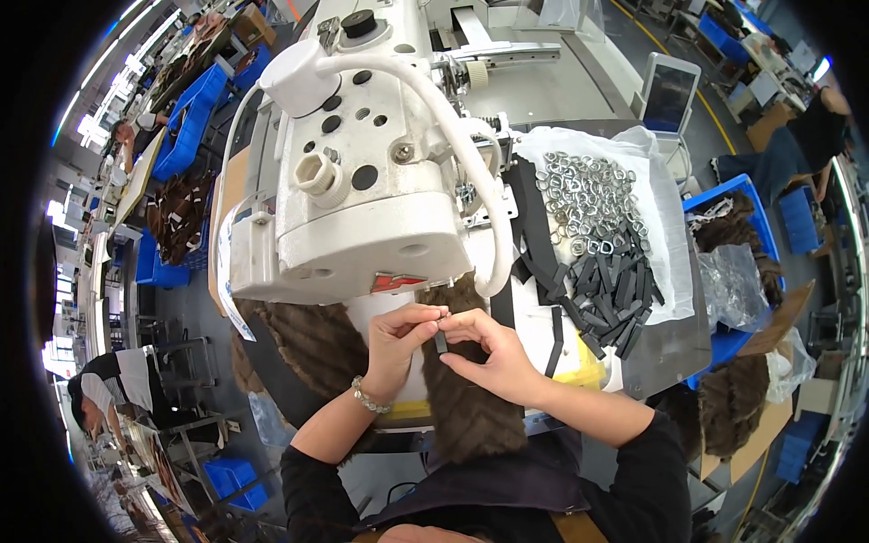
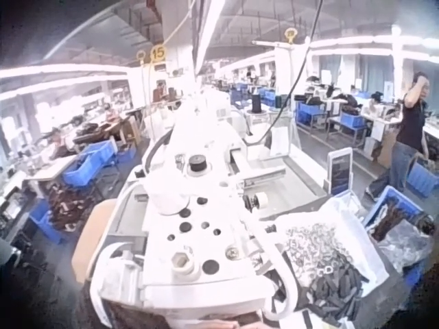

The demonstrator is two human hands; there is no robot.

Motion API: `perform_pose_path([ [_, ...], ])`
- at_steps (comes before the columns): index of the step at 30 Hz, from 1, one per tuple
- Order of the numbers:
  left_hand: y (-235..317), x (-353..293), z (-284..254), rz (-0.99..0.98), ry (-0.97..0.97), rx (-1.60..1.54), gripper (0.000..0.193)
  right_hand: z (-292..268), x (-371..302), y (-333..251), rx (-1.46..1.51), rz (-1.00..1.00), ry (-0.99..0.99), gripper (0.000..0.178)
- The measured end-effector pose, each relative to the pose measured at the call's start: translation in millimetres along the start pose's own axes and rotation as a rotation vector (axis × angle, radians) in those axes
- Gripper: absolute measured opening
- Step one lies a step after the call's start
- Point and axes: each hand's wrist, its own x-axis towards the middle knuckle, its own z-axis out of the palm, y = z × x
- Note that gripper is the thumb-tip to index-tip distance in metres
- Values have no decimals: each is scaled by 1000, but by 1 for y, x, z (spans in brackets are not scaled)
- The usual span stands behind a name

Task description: Sewing pieces of fur and attaching hardware straps using an industrial sewing machine.

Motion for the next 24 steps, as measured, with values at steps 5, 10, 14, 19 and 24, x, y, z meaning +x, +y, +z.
perform_pose_path([
  [5, 1, -1, 0, -10, 11, 52, 19, -2, 2, -16, -387, -82, 2, 43],
  [10, -2, -4, -1, -11, 30, 43, 19, -4, 4, -17, -417, -78, 27, 37],
  [14, -5, -2, -2, -23, 44, 66, 19, -14, 16, -8, -667, -331, -9, 29],
  [19, -3, -3, 0, -6, 45, 154, 21, -24, 34, -8, -935, -722, -49, 21],
  [24, -4, 2, 0, -18, 76, 229, 20, -29, 41, -3, -1104, -908, -113, 20],
])
